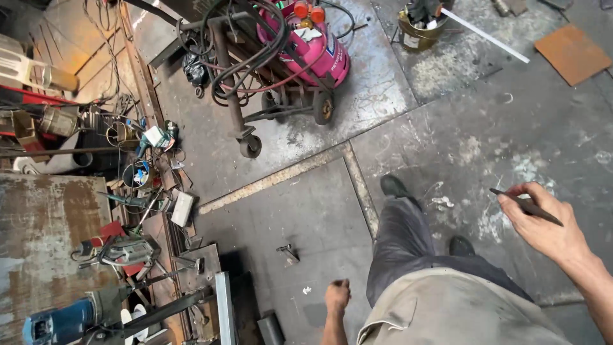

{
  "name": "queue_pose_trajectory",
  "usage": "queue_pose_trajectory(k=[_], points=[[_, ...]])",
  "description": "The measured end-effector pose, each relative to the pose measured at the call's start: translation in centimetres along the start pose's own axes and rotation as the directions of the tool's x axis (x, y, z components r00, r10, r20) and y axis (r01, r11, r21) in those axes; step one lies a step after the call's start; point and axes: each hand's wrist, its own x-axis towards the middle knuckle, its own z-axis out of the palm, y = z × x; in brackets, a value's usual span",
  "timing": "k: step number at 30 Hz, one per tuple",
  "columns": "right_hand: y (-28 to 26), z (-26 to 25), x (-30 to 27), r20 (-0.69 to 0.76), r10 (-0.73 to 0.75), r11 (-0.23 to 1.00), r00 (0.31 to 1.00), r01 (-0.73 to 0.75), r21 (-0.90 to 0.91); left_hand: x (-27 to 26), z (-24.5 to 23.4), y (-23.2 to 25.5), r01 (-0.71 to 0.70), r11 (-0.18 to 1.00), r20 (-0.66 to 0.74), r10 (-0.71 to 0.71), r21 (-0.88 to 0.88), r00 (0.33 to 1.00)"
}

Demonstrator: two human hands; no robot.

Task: Connecting and securing gas hoses to a welding torch using connectors and clamps.

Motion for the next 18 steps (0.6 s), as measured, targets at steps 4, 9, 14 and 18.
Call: queue_pose_trajectory(k=[4, 9, 14, 18], points=[[-11.3, 1.9, 13.3, 0.215, 0.074, 0.982, 0.974, -0.033, -0.187, 5.4, -1.0, 3.4, 0.383, 0.908, -0.002, -0.389, -0.171, 0.921], [-15.6, 7.3, 27.6, 0.323, 0.058, 0.968, 0.945, 0.026, -0.248, 17.2, -3.4, 22.8, 0.25, 0.959, 0.116, -0.235, -0.136, 0.965], [-11.6, 12.5, 38.1, 0.257, 0.23, 0.973, 0.939, -0.229, -0.034, 29.4, -7.7, 55.3, -0.365, 0.926, 0.05, 0.371, -0.098, 0.927], [-13.8, 14.1, 50.0, 0.143, 0.372, 0.924, 0.917, -0.381, 0.037, 35.0, -9.6, 80.5, -0.495, 0.861, 0.112, 0.507, -0.118, 0.855]])
